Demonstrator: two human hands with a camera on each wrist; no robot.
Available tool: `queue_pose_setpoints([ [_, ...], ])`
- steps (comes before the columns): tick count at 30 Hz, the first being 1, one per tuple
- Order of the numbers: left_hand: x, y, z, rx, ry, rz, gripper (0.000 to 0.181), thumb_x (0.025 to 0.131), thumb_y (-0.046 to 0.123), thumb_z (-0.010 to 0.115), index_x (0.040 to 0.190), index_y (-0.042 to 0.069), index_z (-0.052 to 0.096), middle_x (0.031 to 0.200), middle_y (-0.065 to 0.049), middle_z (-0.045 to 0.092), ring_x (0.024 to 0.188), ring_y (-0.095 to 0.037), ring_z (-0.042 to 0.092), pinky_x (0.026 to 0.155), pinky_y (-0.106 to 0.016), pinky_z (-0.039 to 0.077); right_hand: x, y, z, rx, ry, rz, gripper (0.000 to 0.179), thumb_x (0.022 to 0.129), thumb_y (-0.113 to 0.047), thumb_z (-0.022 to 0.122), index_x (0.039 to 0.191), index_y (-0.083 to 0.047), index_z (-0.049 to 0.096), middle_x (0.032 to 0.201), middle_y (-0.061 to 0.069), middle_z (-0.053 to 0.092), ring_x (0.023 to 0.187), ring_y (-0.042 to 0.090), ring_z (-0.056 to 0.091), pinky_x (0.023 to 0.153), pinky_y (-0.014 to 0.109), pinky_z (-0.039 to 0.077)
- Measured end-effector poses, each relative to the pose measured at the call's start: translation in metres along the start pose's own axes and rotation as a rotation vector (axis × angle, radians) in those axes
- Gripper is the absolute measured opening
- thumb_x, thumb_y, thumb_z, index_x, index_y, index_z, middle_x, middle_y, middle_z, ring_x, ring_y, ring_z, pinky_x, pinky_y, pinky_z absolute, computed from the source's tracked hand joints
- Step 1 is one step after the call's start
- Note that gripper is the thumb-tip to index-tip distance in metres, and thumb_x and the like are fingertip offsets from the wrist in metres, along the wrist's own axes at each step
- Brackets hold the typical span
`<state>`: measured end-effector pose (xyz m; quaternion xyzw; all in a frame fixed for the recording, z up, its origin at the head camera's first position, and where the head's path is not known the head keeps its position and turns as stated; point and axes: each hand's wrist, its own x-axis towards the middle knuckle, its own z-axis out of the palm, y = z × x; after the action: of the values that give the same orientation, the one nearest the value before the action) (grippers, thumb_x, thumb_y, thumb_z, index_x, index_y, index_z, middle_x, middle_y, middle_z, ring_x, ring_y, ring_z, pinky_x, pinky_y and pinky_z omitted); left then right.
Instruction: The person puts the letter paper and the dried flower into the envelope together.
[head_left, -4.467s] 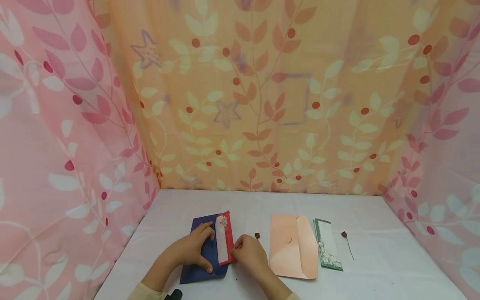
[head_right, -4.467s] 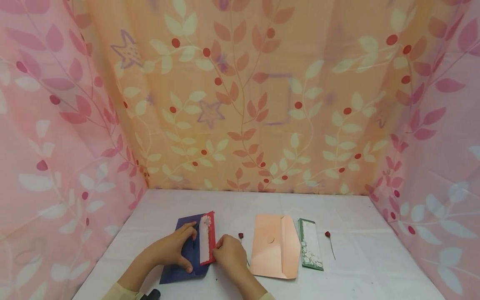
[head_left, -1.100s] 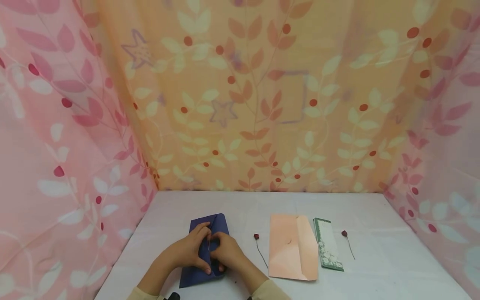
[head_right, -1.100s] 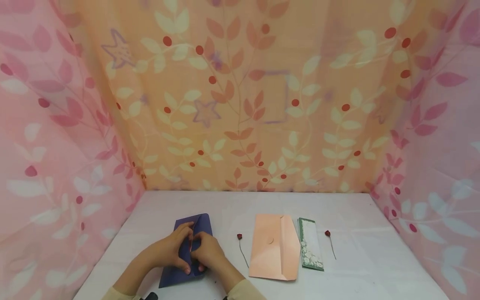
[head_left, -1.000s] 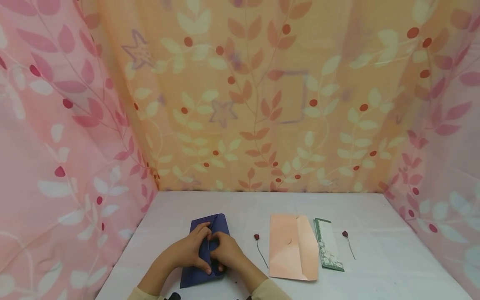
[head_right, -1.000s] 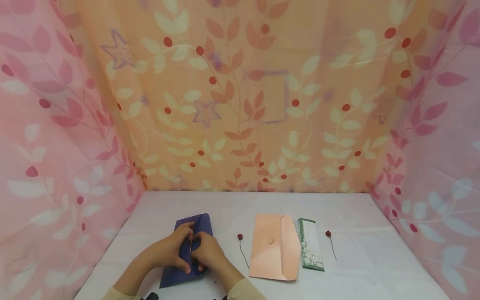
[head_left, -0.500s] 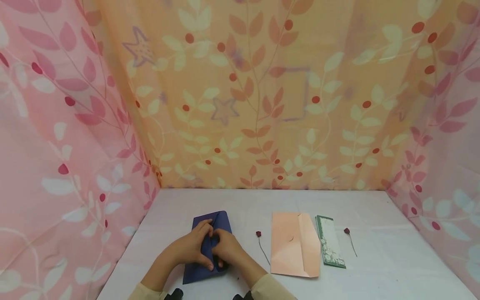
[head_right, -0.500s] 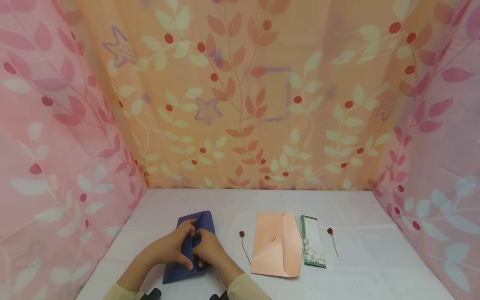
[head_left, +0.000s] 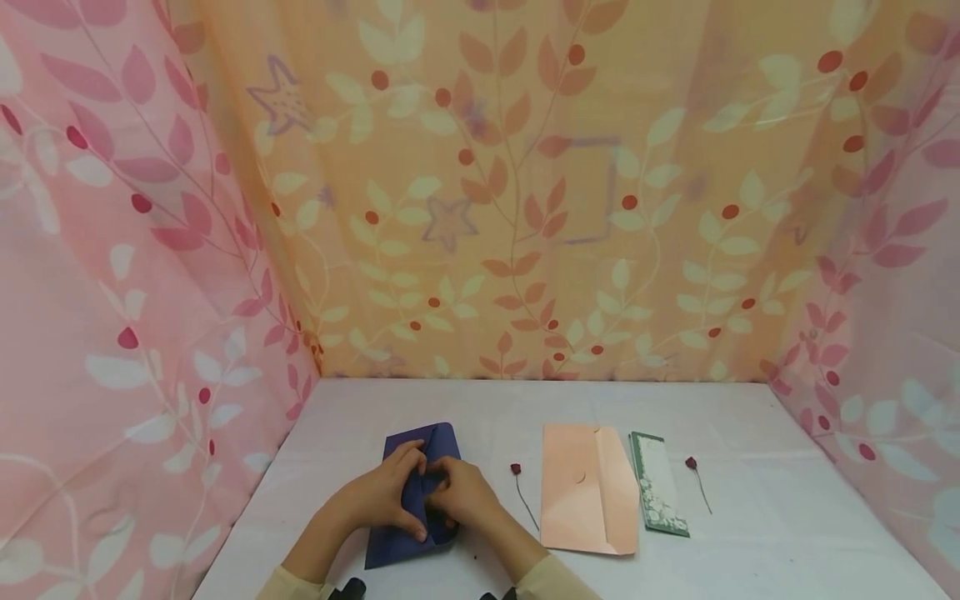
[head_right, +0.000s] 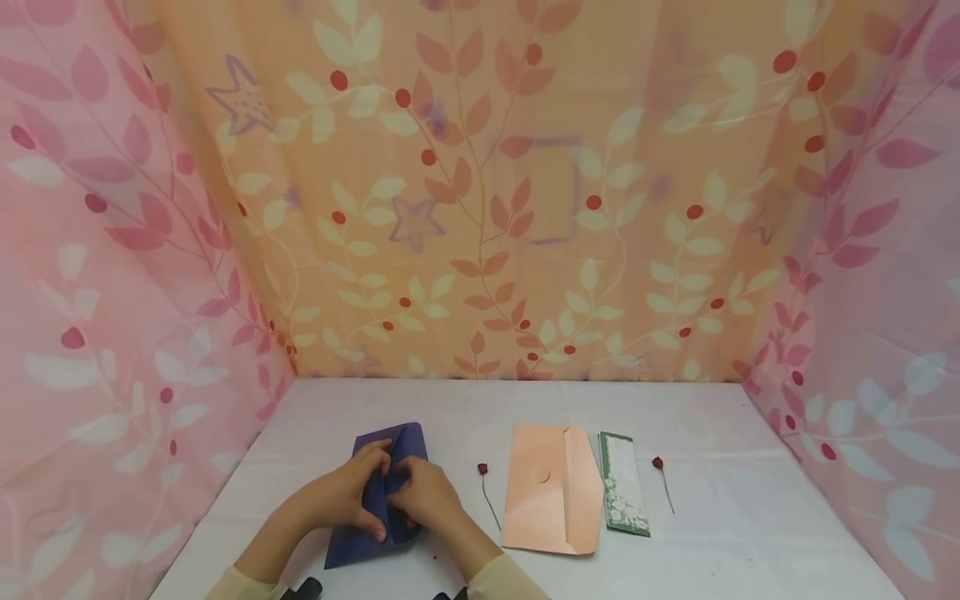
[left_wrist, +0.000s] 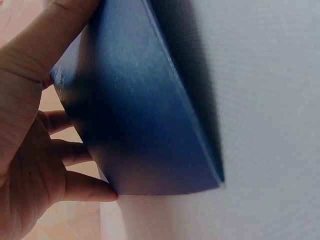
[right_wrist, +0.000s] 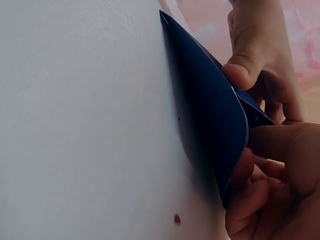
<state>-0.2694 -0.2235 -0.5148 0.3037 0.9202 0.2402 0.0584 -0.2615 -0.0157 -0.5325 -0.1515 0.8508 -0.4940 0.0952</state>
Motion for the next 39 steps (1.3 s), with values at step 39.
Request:
queue_pose_setpoints([
  [39,0.000,0.004,0.003,0.017,-0.006,-0.053,0.086,0.057,0.071,0.088,0.114,0.025,0.045,0.163,-0.021,0.030,0.141,-0.045,0.044,0.104,-0.059,0.049,-0.043,0.006,-0.059,-0.149,0.137,-0.200,0.026,0.091,-0.018,0.079,0.116,-0.014,0.073,0.086,-0.014,0.070,0.065,0.003,0.057,0.057,0.021,0.048],
])
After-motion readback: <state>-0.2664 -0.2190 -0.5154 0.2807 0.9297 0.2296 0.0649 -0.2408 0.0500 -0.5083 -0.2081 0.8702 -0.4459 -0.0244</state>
